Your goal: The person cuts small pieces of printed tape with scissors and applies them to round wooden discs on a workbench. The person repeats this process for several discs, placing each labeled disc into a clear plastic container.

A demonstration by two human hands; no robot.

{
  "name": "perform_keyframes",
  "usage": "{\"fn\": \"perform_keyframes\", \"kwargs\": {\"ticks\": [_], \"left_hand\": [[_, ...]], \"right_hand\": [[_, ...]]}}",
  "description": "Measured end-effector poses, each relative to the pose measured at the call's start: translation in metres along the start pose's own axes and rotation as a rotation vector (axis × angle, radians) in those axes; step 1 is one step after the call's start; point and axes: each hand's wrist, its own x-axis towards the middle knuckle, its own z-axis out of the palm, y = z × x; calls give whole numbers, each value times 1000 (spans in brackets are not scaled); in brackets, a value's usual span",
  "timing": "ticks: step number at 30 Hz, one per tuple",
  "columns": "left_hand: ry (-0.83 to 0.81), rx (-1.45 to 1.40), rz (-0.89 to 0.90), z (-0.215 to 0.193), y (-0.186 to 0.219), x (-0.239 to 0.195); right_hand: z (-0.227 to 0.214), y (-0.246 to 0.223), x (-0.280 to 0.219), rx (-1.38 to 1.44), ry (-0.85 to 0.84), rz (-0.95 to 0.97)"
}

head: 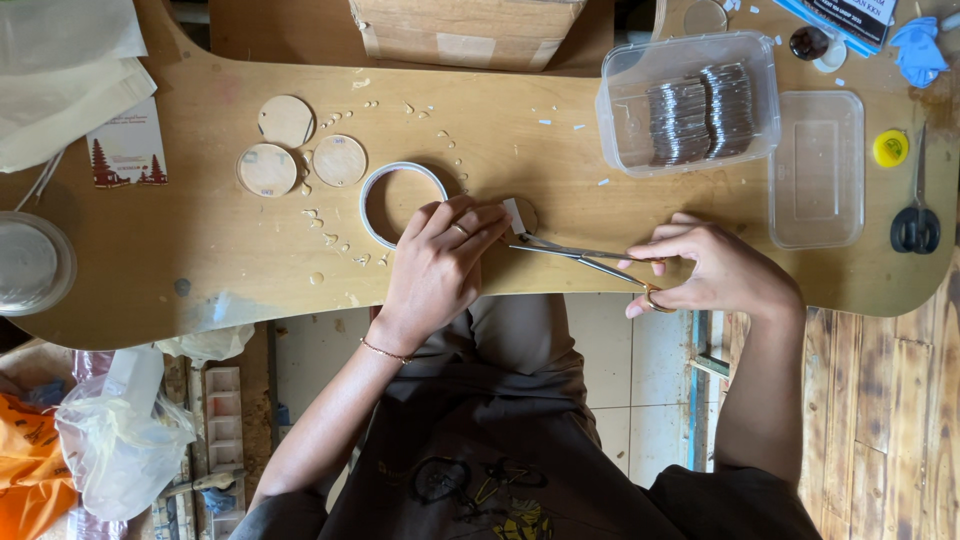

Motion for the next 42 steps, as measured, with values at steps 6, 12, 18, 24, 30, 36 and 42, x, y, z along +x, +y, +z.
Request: {"fn": "perform_keyframes", "kwargs": {"ticks": [6,12,18,24,30,36,42], "left_hand": [[-66,42,42,2,-4,-1],[-102,109,84,5,-7,-1],[-107,157,99,5,-7,-1],[-137,256,153,5,-6,-4],[-191,286,170,-6,1,-5],[-264,331,186,-10,4,-4],[-361,316,99,-7,2,-8]], "right_hand": [[0,1,0,-1,-4,-1],[0,-1,0,-8,-15,23],[-8,-19,-6,-46,-93,187],[-11,1,-26,95,-176,-45],[-6,8,-40,139,12,50],[-1,-16,-28,77,191,243],[-10,-43,-9,31,219,281]]}}
